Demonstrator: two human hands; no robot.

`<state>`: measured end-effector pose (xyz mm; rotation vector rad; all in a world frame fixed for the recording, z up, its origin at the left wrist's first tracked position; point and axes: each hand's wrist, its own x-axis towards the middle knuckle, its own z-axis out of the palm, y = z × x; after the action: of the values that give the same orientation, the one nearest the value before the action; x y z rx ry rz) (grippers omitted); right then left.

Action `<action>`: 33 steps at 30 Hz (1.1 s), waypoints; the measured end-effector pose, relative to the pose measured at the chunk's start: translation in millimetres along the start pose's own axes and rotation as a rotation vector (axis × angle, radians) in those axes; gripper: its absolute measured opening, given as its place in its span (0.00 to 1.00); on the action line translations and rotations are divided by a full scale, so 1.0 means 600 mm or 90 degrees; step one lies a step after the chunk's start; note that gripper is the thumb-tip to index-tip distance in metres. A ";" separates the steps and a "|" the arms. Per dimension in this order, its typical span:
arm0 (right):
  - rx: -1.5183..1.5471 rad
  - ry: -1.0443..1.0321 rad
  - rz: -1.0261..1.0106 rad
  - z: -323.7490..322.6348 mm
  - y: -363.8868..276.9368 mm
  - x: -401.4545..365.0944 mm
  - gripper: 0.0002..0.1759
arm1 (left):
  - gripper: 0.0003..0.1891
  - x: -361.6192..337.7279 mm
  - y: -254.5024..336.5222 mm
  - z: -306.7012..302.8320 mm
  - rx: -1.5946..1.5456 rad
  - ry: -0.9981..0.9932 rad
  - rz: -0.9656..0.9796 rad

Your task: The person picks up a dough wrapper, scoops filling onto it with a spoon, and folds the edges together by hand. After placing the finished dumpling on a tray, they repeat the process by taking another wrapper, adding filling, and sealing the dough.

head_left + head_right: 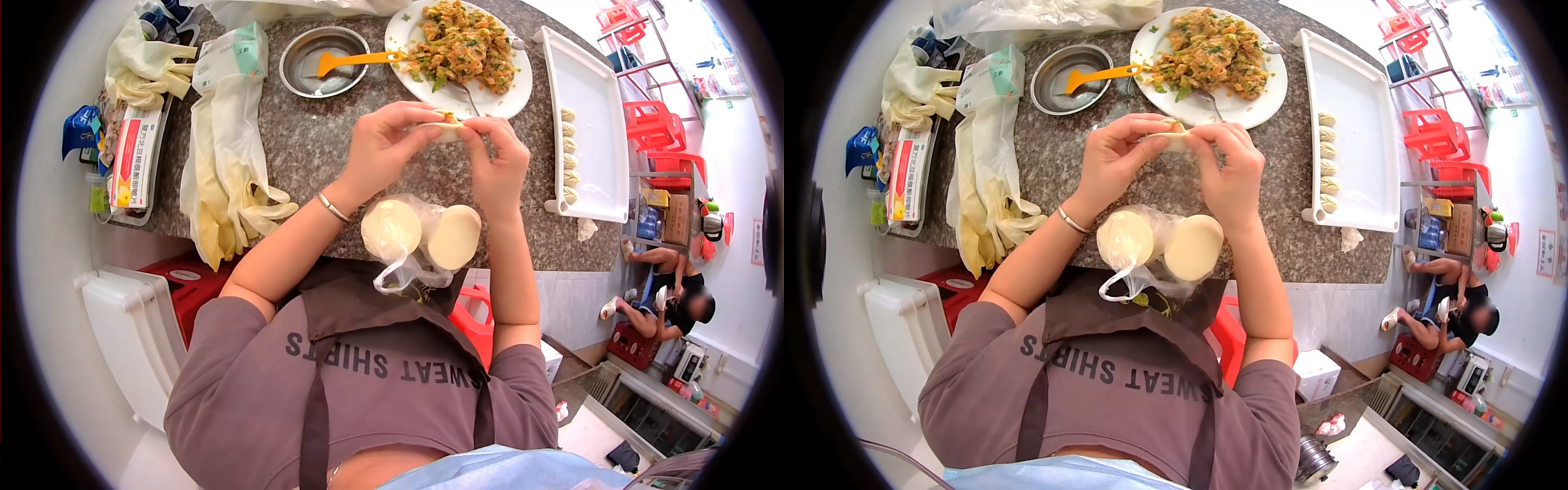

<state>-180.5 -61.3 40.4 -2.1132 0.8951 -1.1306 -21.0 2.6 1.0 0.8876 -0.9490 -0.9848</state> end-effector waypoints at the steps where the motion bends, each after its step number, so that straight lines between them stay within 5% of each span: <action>1: 0.031 -0.011 0.040 -0.002 0.000 0.001 0.04 | 0.09 0.000 0.000 -0.003 0.001 0.002 -0.001; 5: 0.166 -0.128 0.212 -0.020 0.020 0.008 0.04 | 0.09 -0.001 -0.006 -0.007 0.025 -0.060 0.035; 10: 0.054 -0.077 0.061 -0.013 0.003 0.007 0.04 | 0.09 -0.005 -0.007 -0.005 0.048 -0.067 0.053; 16: -0.048 -0.052 -0.056 0.008 0.008 -0.001 0.04 | 0.09 -0.007 0.019 0.003 0.127 0.053 -0.084; 23: -0.006 -0.009 0.004 -0.009 0.011 0.008 0.04 | 0.10 -0.002 -0.007 -0.005 0.007 -0.008 -0.008; 25: 0.098 -0.144 0.135 -0.025 0.014 0.015 0.04 | 0.10 -0.003 -0.009 -0.007 0.029 -0.028 0.013; 31: 0.004 -0.108 -0.003 -0.019 -0.001 0.013 0.03 | 0.08 -0.006 -0.002 -0.002 0.059 -0.051 0.057; 33: -0.012 -0.086 -0.018 -0.009 0.000 0.008 0.03 | 0.09 -0.008 0.008 0.003 0.064 0.007 -0.016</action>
<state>-183.2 -66.2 45.3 -2.1945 0.8194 -0.9835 -22.8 7.9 4.7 0.9898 -0.9859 -0.9592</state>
